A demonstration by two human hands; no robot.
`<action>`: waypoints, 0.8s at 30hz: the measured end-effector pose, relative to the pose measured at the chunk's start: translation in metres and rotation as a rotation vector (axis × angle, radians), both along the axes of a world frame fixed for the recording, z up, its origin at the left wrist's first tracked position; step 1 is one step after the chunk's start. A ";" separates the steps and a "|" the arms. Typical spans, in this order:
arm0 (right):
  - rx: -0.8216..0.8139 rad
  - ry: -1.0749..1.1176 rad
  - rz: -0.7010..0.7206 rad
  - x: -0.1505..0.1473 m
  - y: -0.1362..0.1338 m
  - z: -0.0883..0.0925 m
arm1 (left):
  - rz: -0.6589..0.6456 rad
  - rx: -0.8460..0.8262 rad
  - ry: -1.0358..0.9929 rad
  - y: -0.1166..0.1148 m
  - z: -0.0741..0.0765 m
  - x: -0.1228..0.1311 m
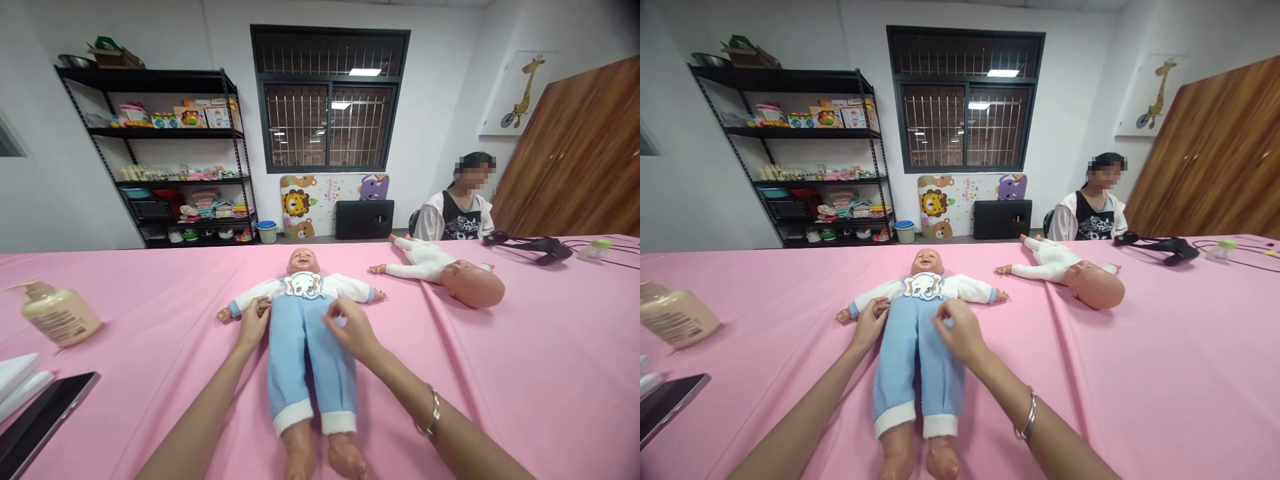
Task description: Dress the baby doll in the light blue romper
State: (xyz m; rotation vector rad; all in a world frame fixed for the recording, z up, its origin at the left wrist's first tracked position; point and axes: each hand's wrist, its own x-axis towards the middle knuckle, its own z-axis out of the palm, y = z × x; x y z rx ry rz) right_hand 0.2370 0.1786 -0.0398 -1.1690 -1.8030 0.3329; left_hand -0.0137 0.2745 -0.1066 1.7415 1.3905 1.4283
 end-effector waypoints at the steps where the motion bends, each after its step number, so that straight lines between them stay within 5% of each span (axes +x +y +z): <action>1: -0.086 -0.142 0.192 -0.008 -0.015 0.014 | 0.006 -0.014 0.004 0.000 0.000 0.000; 4: -0.188 -0.660 0.532 -0.029 -0.050 0.030 | 0.053 -0.034 0.002 -0.001 0.001 0.000; 8: -0.019 -0.957 0.475 -0.048 -0.068 0.010 | 0.064 -0.055 -0.008 0.000 0.001 0.000; 11: 0.094 -0.903 0.562 -0.054 -0.073 0.000 | 0.038 -0.050 0.024 0.000 0.000 0.000; 16: 0.176 -0.775 0.566 -0.056 -0.078 0.012 | 0.027 -0.040 0.049 -0.001 -0.001 0.000; 20: 0.126 -0.511 0.318 -0.041 -0.046 0.012 | 0.012 -0.033 0.010 0.001 -0.003 0.000; 24: 0.050 -0.141 0.004 -0.005 0.011 -0.020 | -0.105 -0.011 0.022 0.003 -0.004 0.001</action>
